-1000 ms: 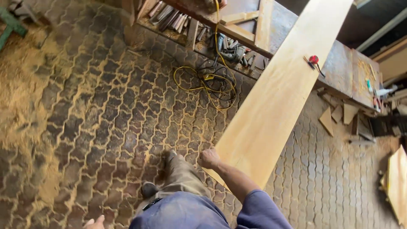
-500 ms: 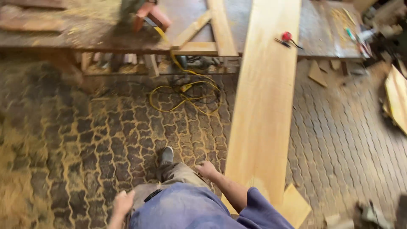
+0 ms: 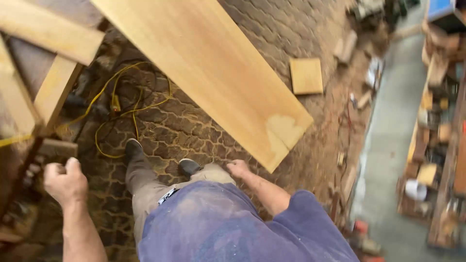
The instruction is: The person is using a circular saw to cut a piece of wood in a workshop environment.
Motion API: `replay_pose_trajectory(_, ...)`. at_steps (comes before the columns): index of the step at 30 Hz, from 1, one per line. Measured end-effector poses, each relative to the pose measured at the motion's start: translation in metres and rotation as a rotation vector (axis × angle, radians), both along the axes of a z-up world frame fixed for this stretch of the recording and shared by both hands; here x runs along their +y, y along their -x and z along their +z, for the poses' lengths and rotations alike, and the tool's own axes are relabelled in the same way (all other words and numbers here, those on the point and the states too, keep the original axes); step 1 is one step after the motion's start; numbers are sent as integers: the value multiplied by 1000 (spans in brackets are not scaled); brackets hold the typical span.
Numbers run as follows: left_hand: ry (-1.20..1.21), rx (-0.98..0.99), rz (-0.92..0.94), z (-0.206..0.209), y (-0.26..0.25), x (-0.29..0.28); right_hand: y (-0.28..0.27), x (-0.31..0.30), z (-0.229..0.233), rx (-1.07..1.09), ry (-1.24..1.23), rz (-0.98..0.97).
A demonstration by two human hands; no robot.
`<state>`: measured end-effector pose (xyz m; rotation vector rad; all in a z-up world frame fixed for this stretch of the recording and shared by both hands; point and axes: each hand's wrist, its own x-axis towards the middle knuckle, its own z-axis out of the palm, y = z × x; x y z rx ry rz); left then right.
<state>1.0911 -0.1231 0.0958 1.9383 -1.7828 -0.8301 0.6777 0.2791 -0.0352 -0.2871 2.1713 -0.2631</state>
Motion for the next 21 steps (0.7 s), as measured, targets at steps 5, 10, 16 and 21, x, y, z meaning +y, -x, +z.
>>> replay_pose_trajectory(5,419,-169,-471,-70,-23,-183,-98,68,-82,123,-197,-541)
replay_pose_trajectory(10,-27,-509,-397,-95,20,-297,-202,19,-75,3,-99,-328)
replay_pose_trajectory(16,-201,-557,-189,-31,71,-292,-327,30,-148,-106,-130,-799)
replay_pose_trajectory(21,-320,-185,-164,-1,106,-308,-333,12,-86,-100,-24,-987)
